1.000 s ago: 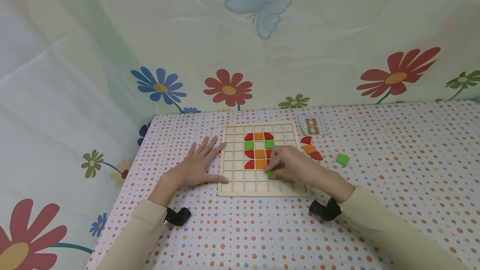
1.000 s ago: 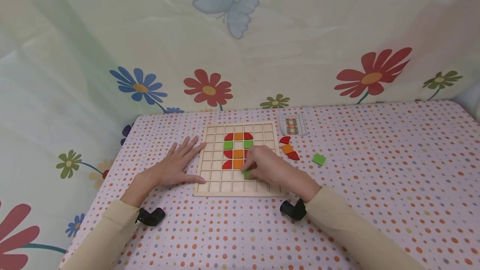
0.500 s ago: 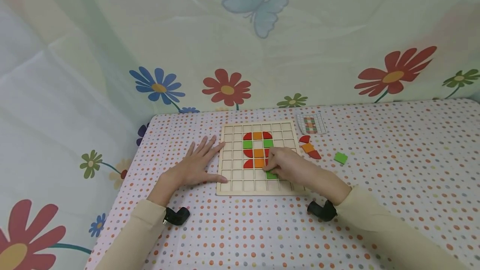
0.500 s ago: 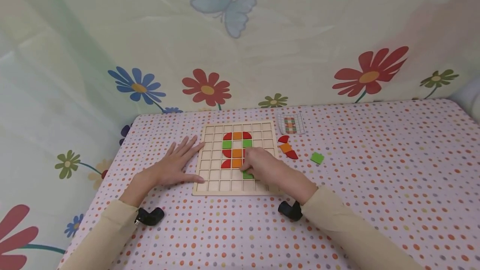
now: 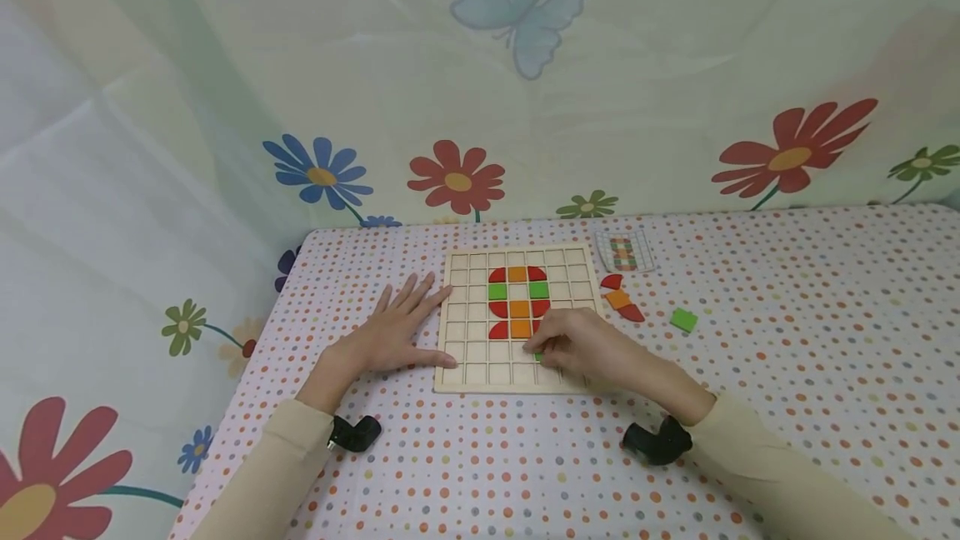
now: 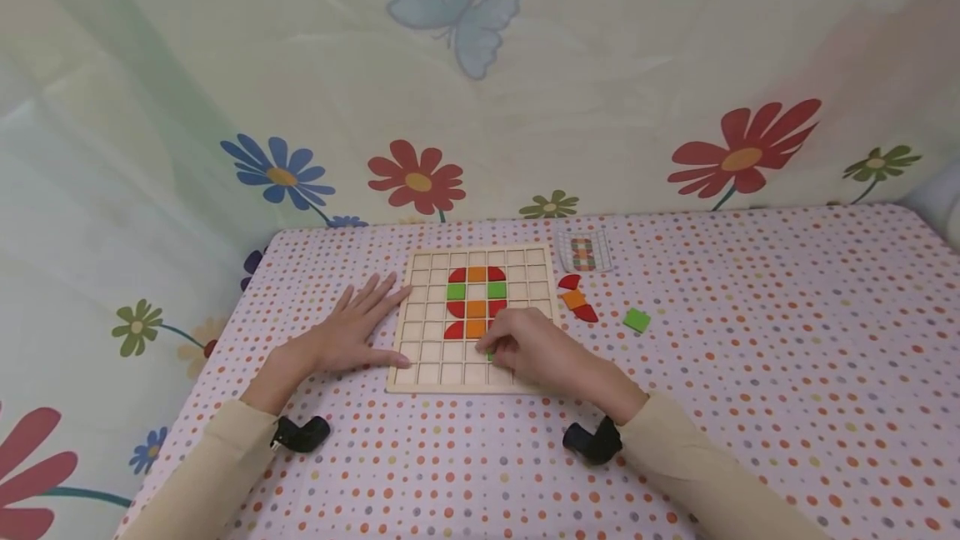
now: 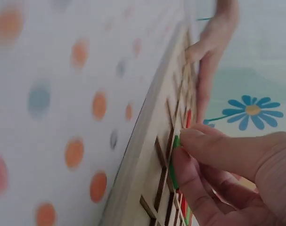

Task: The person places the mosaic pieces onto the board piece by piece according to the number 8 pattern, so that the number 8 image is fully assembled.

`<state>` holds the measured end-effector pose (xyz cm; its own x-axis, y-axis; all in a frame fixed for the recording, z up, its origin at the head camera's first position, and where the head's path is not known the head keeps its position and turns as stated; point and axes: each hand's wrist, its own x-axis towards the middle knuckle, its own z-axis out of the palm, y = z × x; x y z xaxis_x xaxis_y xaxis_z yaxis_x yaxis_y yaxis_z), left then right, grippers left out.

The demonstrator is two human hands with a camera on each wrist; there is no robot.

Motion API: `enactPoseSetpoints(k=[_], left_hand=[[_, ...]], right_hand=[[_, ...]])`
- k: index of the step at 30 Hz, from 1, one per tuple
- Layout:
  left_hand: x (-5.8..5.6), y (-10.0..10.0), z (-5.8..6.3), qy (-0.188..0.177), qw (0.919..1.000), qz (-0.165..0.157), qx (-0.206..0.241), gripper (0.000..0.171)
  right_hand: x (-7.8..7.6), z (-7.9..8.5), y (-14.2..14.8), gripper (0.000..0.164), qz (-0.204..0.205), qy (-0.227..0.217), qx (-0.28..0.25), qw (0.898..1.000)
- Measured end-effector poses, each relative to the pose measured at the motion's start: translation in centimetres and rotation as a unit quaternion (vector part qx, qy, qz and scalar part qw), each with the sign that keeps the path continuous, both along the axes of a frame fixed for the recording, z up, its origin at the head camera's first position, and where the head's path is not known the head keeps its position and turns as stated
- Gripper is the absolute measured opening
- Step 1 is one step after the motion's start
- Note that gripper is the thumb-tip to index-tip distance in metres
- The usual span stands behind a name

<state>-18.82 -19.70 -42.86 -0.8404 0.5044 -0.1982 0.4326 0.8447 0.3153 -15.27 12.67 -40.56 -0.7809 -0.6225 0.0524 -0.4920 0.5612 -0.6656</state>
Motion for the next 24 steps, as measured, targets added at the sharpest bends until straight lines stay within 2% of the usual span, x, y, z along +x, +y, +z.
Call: enactPoseSetpoints(k=[4, 8, 10, 13, 18, 21, 24], left_hand=[[0.0, 0.0, 0.2, 0.005, 1.0000, 0.002, 0.003, 0.110], [0.2, 0.0, 0.2, -0.001, 1.0000, 0.000, 0.007, 0.109], [0.3, 0.0, 0.2, -0.003, 1.0000, -0.002, 0.007, 0.109], [0.3, 0.0, 0.1, 0.000, 1.0000, -0.003, 0.005, 0.109], [0.3, 0.0, 0.0, 0.001, 1.0000, -0.004, 0.006, 0.108], [0.3, 0.0, 0.0, 0.000, 1.0000, -0.004, 0.007, 0.108], [0.2, 0.0, 0.0, 0.000, 1.0000, -0.002, 0.006, 0.108]], right_hand=[[0.7, -0.1, 1.0, 0.019, 0.014, -0.022, -0.052, 0.998], [1.4, -0.1, 2.7, 0.017, -0.012, -0.031, -0.074, 0.997], [1.6, 0.0, 4.0, 0.017, -0.037, -0.027, -0.075, 0.996], [1.8, -0.1, 6.4, 0.018, -0.087, 0.010, -0.070, 0.994], [1.2, -1.1, 11.0, 0.024, -0.198, 0.079, -0.045, 0.976], [0.5, -1.5, 13.2, 0.031, -0.246, 0.074, -0.009, 0.966], [0.0, -1.7, 14.5, 0.038, -0.271, 0.043, 0.021, 0.961]])
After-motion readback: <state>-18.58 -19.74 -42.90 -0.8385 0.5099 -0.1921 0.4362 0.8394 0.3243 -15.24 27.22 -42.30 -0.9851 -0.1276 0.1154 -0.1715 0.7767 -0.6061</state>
